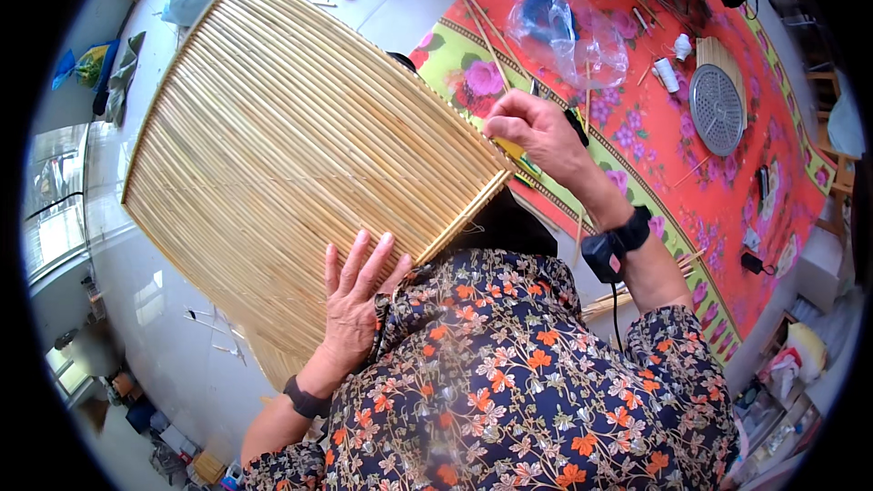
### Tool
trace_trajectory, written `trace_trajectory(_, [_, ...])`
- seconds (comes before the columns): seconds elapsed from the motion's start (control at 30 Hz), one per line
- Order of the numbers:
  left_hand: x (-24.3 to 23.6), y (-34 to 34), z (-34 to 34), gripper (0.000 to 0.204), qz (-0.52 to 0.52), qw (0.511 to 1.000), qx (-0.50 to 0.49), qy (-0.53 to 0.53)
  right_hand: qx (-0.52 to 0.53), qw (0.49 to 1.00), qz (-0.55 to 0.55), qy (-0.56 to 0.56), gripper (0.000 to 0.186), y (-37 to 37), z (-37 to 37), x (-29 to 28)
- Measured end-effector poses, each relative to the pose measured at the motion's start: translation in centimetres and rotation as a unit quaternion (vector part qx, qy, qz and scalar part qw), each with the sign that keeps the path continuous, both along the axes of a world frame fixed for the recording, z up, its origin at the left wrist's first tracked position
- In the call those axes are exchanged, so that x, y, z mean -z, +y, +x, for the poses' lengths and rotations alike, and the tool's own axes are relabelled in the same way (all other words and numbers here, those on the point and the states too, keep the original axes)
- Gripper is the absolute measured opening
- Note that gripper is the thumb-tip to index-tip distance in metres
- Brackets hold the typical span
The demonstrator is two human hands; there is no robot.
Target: The person weaves thin bamboo strips into a rectangular frame, securing the edges with thread and a needle. They use pliers to trim excess material and a measuring tape to check dimensions. The person works on the object while seated on the floor.
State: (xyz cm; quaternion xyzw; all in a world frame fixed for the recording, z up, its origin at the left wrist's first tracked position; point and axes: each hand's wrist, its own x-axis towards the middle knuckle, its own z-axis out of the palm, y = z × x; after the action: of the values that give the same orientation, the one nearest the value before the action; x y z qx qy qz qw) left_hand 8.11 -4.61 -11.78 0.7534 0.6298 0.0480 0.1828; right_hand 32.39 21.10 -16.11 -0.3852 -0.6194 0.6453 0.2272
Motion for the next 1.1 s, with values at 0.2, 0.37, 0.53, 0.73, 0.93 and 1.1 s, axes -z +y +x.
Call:
trace_trajectory(0.2, [-0.8, 1.9, -0.9, 0.046, 0.002, 0.997, 0.080, 0.013, 0.103, 0.942, -0.144, 0.286, 0.009, -1.3, 1.7, -6.1])
trace_trajectory(0.37, [-2.1, 5.7, -3.4, 0.044, -0.021, 0.984, 0.092, -0.152, 0.014, 0.810, -0.326, 0.487, 0.013, -2.2, -1.6, -4.8])
trace_trajectory(0.53, [-3.9, 9.9, -3.1, 0.020, -0.068, 0.948, -0.036, -0.310, -0.014, 0.813, -0.363, 0.456, 0.026, -3.5, -4.5, -3.8])
trace_trajectory(0.73, [-4.4, 11.9, -0.7, 0.025, -0.025, 0.874, -0.153, -0.461, 0.006, 0.851, -0.307, 0.426, 0.038, -5.4, -6.5, -3.9])
trace_trajectory(0.93, [-3.2, 12.0, 0.2, 0.033, -0.092, 0.733, -0.259, -0.623, -0.043, 0.936, -0.131, 0.324, 0.042, -6.2, -6.7, -4.1])
trace_trajectory(1.1, [-2.0, 11.4, -0.6, 0.027, -0.165, 0.571, -0.274, -0.756, -0.045, 0.944, -0.082, 0.315, 0.048, -6.1, -6.1, -4.7])
